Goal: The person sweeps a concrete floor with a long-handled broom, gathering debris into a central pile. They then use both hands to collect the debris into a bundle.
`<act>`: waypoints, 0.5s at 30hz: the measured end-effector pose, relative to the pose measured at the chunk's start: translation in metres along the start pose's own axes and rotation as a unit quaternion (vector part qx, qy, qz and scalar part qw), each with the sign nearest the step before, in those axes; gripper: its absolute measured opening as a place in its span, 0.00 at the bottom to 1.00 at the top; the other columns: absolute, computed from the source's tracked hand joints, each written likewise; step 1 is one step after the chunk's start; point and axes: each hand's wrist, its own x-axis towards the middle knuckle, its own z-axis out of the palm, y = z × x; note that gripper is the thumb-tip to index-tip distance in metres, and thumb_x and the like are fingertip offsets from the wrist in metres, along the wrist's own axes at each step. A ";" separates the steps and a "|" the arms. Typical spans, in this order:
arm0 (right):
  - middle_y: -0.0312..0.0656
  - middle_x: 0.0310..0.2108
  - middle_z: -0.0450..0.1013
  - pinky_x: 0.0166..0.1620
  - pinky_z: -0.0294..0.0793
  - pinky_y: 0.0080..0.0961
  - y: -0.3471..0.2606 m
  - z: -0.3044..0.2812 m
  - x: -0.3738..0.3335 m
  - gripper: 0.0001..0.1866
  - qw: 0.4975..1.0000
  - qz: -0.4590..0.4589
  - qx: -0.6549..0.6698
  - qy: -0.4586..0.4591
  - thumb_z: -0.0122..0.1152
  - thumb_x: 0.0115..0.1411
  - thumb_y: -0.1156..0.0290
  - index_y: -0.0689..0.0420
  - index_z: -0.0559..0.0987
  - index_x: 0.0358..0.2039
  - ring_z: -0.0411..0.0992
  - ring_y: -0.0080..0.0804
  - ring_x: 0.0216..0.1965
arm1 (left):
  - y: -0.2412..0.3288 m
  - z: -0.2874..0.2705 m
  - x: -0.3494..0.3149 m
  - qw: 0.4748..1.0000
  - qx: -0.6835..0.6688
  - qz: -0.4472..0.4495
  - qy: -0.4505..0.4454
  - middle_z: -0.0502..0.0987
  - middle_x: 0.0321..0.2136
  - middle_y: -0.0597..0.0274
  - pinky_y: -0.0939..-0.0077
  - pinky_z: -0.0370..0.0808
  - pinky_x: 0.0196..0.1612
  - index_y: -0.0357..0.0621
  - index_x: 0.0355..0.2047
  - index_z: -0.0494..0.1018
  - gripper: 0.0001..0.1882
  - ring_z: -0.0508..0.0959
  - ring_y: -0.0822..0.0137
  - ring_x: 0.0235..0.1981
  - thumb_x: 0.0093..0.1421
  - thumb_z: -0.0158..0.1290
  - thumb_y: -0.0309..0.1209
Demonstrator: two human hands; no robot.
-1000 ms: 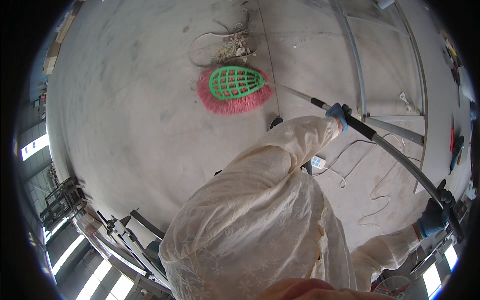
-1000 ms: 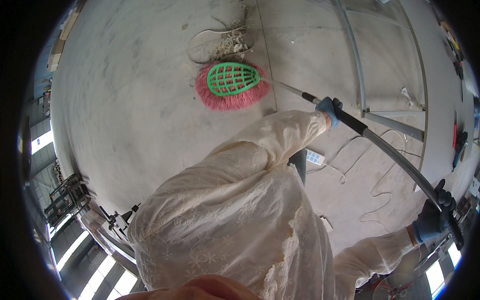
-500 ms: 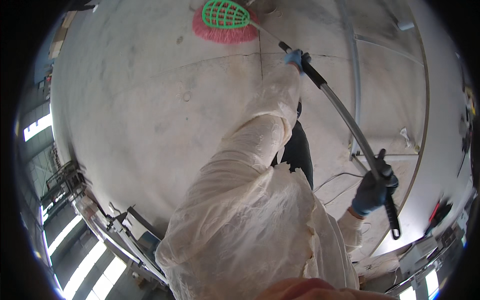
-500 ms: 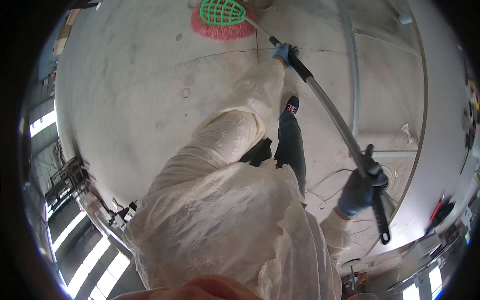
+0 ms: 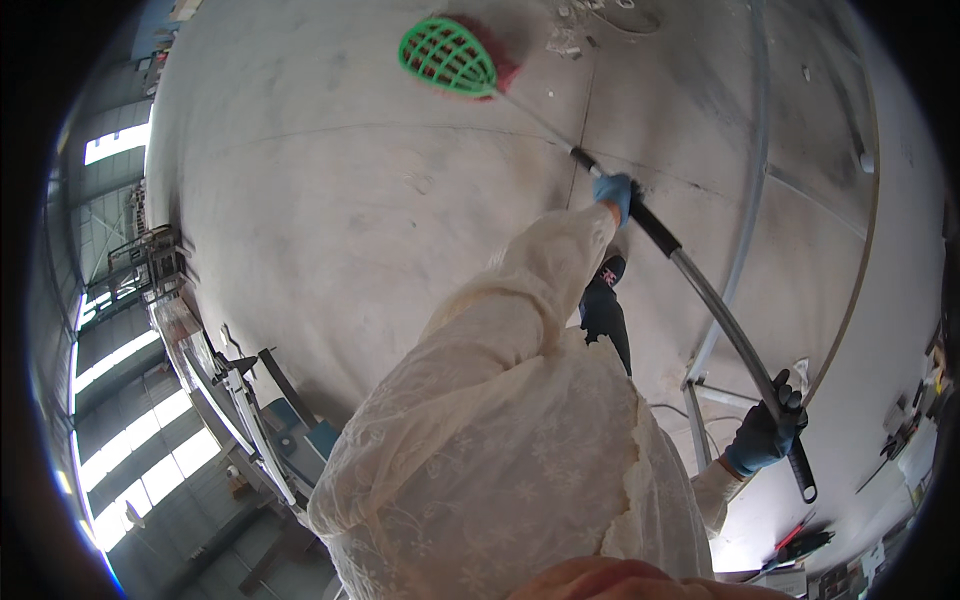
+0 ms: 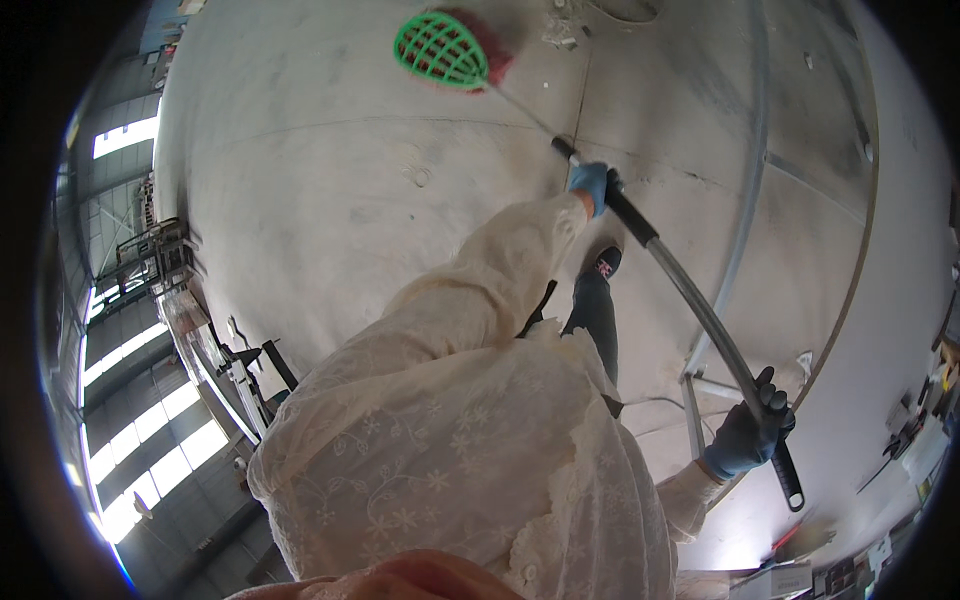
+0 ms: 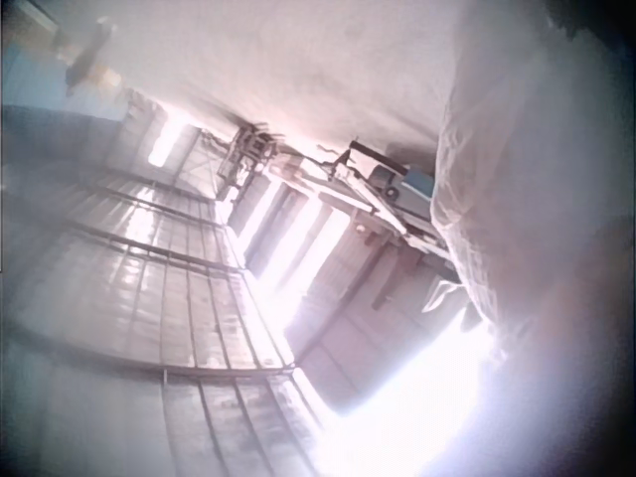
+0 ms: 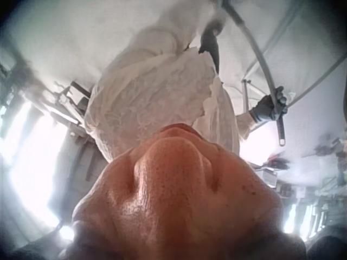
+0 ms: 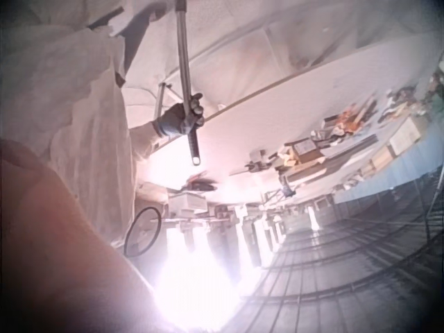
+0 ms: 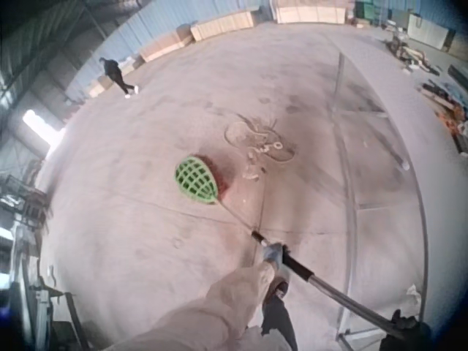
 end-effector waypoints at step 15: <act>0.44 0.35 0.72 0.61 0.52 0.57 0.164 0.222 0.061 0.09 0.954 0.168 -0.044 -0.245 0.54 0.50 0.78 0.56 0.70 0.33 0.71 0.40 0.40 | 0.101 -0.222 0.097 0.918 -0.266 -0.158 0.247 0.74 0.22 0.65 0.72 0.74 0.30 0.49 0.30 0.70 0.03 0.75 0.69 0.23 0.57 0.47 0.28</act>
